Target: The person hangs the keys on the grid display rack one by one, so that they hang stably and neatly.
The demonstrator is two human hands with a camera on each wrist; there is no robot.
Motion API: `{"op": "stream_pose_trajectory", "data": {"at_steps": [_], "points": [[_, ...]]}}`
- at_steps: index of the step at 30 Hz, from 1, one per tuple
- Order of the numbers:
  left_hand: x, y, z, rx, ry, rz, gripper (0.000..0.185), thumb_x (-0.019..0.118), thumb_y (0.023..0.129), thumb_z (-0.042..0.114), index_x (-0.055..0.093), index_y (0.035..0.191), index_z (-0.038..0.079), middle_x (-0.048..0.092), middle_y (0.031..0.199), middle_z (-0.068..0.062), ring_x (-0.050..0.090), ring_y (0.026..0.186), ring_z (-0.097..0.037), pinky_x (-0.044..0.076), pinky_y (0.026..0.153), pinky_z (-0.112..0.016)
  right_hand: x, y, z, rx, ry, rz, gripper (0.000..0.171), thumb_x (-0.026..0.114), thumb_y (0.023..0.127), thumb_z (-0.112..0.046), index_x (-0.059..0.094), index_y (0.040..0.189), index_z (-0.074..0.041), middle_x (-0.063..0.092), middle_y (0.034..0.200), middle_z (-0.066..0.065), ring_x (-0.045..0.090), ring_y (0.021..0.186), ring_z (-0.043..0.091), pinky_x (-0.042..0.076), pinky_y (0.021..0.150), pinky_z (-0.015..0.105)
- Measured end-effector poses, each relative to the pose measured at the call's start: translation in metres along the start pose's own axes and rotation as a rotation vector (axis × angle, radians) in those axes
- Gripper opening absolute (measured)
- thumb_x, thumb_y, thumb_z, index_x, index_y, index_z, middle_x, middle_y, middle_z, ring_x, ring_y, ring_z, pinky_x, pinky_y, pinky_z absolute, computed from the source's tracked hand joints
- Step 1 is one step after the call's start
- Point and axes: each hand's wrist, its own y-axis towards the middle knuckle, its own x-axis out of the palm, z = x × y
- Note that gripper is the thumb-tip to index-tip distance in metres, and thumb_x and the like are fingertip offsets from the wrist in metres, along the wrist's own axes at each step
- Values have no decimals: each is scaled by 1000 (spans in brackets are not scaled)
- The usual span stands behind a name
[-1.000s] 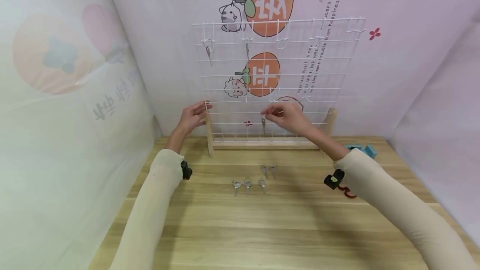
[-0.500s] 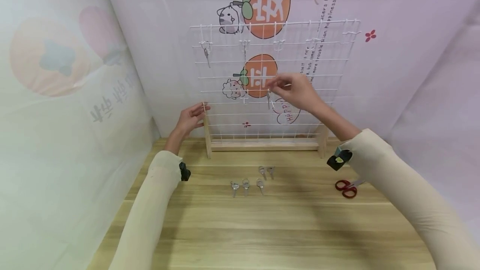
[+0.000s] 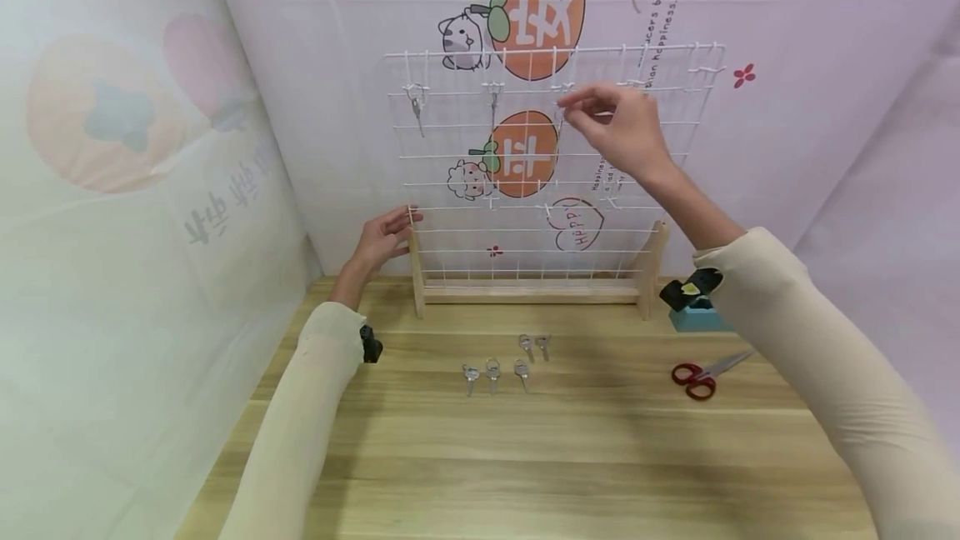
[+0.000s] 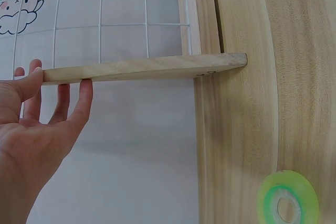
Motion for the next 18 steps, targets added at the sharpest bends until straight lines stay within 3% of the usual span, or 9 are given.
{"op": "stream_pose_trajectory", "data": {"at_steps": [8,18], "points": [[-2,1,-1,6,3,9,49,53,109,5,48,157,16,58,151,-8,50,142,-24,50,109,-52,-2,14,-5,71,45,130,23,67,102,-19,77,119,-8,75,114,11,69,99,12,56,98,23],[-1,0,-1,8,-23,-9,51,53,109,4,46,158,15,54,154,-11,45,147,-29,46,112,-56,0,20,0,128,2,146,23,66,102,-18,77,120,-9,75,118,10,71,103,16,56,96,22]]}}
